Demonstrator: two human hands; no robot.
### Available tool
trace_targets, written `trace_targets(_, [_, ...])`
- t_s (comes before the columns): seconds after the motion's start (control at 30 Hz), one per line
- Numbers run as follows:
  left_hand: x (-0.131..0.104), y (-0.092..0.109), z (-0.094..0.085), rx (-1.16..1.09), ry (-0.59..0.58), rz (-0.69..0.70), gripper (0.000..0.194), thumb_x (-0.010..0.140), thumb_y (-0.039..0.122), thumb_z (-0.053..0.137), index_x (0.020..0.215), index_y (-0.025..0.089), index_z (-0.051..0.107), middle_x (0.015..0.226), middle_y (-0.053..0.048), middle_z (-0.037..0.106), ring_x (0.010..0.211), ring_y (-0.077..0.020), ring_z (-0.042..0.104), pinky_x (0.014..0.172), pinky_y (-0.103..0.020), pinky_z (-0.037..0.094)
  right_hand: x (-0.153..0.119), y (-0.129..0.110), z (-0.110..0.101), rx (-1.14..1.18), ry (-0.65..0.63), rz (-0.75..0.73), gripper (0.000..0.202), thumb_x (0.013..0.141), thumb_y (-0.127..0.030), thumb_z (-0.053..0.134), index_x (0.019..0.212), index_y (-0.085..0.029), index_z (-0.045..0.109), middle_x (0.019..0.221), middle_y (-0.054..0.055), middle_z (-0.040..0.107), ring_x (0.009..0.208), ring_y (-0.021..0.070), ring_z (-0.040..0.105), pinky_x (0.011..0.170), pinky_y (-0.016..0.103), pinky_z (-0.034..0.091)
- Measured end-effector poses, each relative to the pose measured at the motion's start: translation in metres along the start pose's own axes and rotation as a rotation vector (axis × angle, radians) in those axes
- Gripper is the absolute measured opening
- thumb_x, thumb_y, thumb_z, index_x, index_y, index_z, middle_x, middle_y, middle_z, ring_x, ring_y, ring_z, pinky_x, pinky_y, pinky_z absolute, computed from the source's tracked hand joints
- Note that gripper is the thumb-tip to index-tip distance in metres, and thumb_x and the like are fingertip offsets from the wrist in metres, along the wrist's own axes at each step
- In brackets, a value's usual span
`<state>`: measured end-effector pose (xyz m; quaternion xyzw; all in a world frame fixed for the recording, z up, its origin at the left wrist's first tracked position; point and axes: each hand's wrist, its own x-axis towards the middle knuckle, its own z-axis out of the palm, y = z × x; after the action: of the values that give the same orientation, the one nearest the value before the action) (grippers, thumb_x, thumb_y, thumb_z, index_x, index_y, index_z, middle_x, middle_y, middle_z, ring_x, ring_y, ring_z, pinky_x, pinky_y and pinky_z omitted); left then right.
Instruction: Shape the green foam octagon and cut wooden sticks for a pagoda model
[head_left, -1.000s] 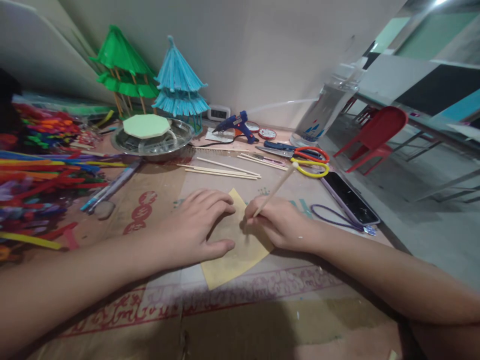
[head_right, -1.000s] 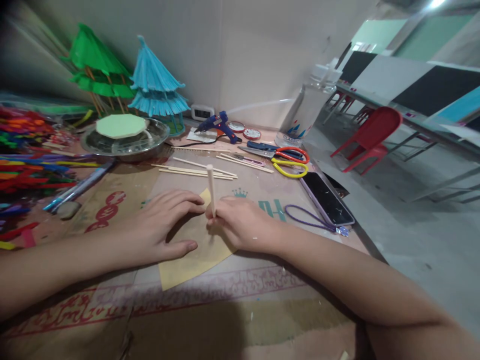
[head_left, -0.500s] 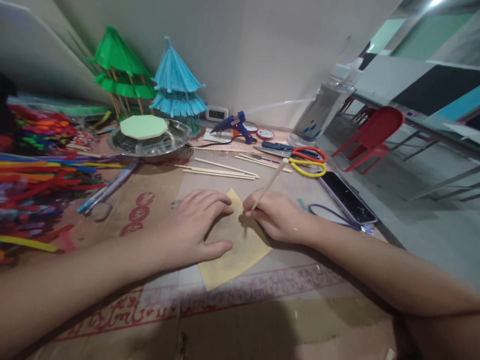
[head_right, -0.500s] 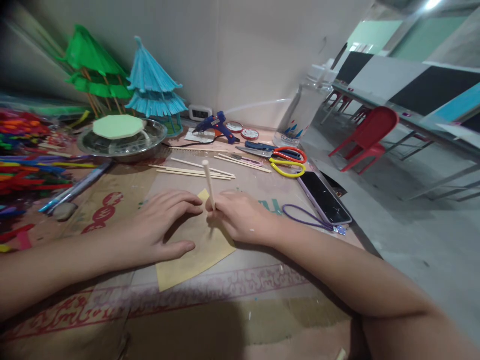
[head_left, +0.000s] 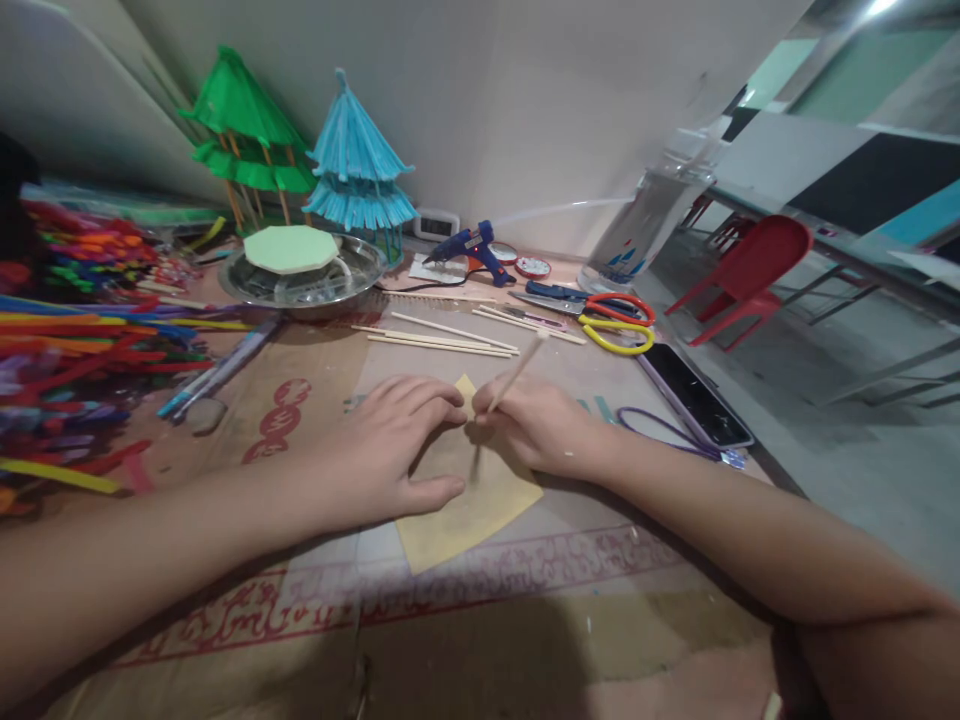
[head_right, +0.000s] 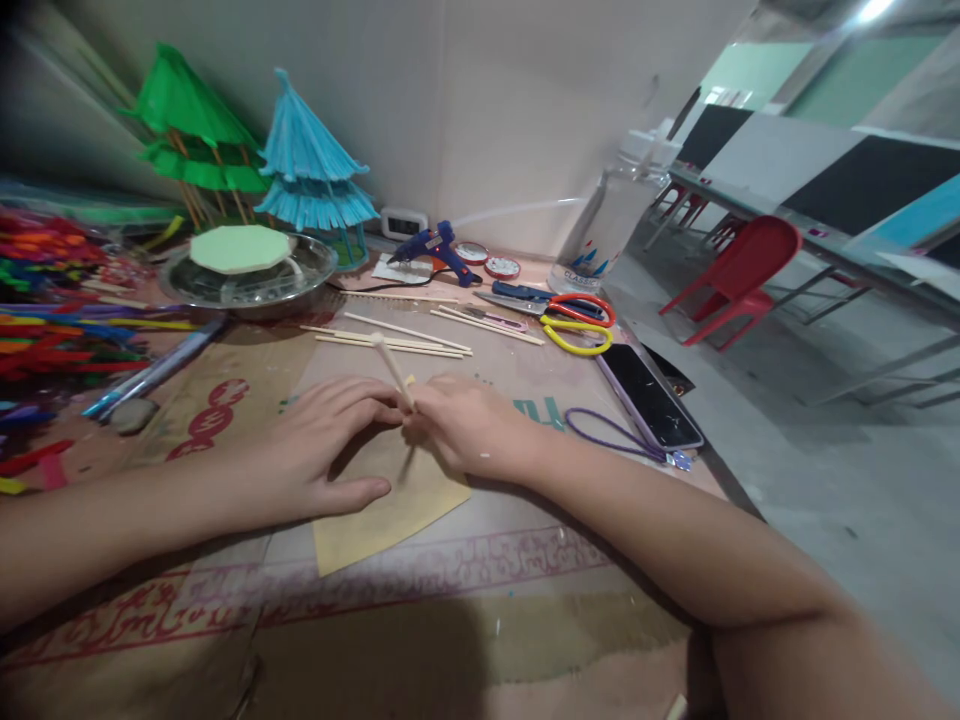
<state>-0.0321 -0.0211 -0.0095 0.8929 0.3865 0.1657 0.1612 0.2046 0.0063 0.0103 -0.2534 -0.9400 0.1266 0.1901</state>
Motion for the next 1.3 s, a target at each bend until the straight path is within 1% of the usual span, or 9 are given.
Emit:
trace_targets(0.23, [0.0, 0.001, 0.0, -0.01, 0.007, 0.026, 0.042, 0.081, 0.047, 0.068, 0.113, 0.021, 0.062, 0.128, -0.011, 0.06, 0.126, -0.0335, 0.05, 0.106, -0.051, 0.04, -0.003, -0.007, -0.001, 0.037, -0.037, -0.019, 0.013, 0.096, -0.018, 0.045, 0.095, -0.02, 0.058, 0.088, 0.008, 0.07, 0.084, 0.0207, 0.066, 0.077, 0.033, 0.052])
trace_targets(0.4, [0.0, 0.001, 0.0, -0.002, 0.007, 0.008, 0.05, 0.08, 0.047, 0.069, 0.12, 0.019, 0.06, 0.132, -0.012, 0.059, 0.128, -0.0346, 0.049, 0.107, -0.052, 0.039, -0.003, -0.006, -0.002, -0.007, 0.004, 0.021, 0.013, 0.096, -0.017, 0.044, 0.093, -0.019, 0.057, 0.084, 0.009, 0.07, 0.079, 0.0213, 0.066, 0.072, 0.033, 0.051])
trace_targets(0.57, [0.001, 0.002, -0.001, -0.006, -0.016, 0.002, 0.046, 0.08, 0.046, 0.068, 0.117, 0.019, 0.061, 0.131, -0.012, 0.059, 0.128, -0.0341, 0.049, 0.108, -0.053, 0.038, -0.001, -0.005, -0.001, 0.013, 0.008, -0.065, 0.011, 0.094, -0.015, 0.047, 0.093, -0.019, 0.057, 0.083, 0.008, 0.07, 0.079, 0.0214, 0.066, 0.073, 0.032, 0.051])
trace_targets(0.8, [0.0, 0.0, 0.0, -0.017, -0.012, 0.01, 0.045, 0.081, 0.047, 0.067, 0.117, 0.02, 0.061, 0.132, -0.012, 0.059, 0.128, -0.0344, 0.049, 0.108, -0.053, 0.038, -0.003, -0.011, -0.001, 0.06, -0.034, -0.039, 0.013, 0.095, -0.015, 0.045, 0.091, -0.02, 0.056, 0.083, 0.007, 0.069, 0.08, 0.02, 0.064, 0.076, 0.032, 0.051])
trace_targets(0.93, [0.0, 0.002, -0.001, -0.006, -0.009, -0.009, 0.049, 0.08, 0.046, 0.068, 0.119, 0.019, 0.061, 0.132, -0.012, 0.058, 0.128, -0.035, 0.048, 0.108, -0.054, 0.038, 0.001, 0.0, 0.004, 0.153, 0.043, 0.069, 0.007, 0.093, -0.019, 0.051, 0.088, -0.021, 0.056, 0.083, 0.006, 0.067, 0.078, 0.019, 0.062, 0.074, 0.032, 0.049])
trace_targets(1.0, [0.0, 0.003, -0.001, -0.007, -0.01, -0.019, 0.052, 0.08, 0.047, 0.069, 0.122, 0.018, 0.06, 0.133, -0.013, 0.058, 0.128, -0.0351, 0.049, 0.108, -0.053, 0.039, 0.003, 0.007, 0.006, 0.352, 0.146, 0.205, 0.011, 0.095, -0.028, 0.053, 0.087, -0.021, 0.055, 0.077, 0.002, 0.063, 0.069, 0.0162, 0.059, 0.068, 0.03, 0.047])
trace_targets(1.13, [0.0, 0.001, 0.0, -0.005, 0.013, -0.002, 0.05, 0.081, 0.048, 0.068, 0.12, 0.017, 0.061, 0.132, -0.013, 0.058, 0.127, -0.0342, 0.05, 0.107, -0.05, 0.04, 0.009, 0.015, 0.004, 1.085, 0.342, 0.435, 0.028, 0.094, -0.047, 0.06, 0.085, -0.022, 0.051, 0.063, -0.004, 0.058, 0.056, 0.0123, 0.054, 0.062, 0.027, 0.047])
trace_targets(1.2, [-0.001, -0.002, 0.001, -0.004, 0.025, 0.011, 0.051, 0.082, 0.049, 0.067, 0.121, 0.017, 0.06, 0.133, -0.013, 0.057, 0.127, -0.0337, 0.049, 0.107, -0.05, 0.039, 0.012, 0.016, 0.003, 1.335, 0.367, 0.484, 0.028, 0.094, -0.045, 0.061, 0.08, -0.022, 0.052, 0.059, -0.005, 0.056, 0.053, 0.0111, 0.052, 0.067, 0.029, 0.05])
trace_targets(1.3, [-0.001, -0.004, 0.003, -0.003, 0.027, 0.024, 0.052, 0.083, 0.051, 0.067, 0.122, 0.018, 0.059, 0.133, -0.013, 0.057, 0.127, -0.0332, 0.049, 0.107, -0.049, 0.039, 0.013, 0.014, 0.002, 1.485, 0.371, 0.497, 0.027, 0.096, -0.039, 0.057, 0.077, -0.021, 0.054, 0.055, -0.005, 0.055, 0.05, 0.0095, 0.049, 0.074, 0.029, 0.052])
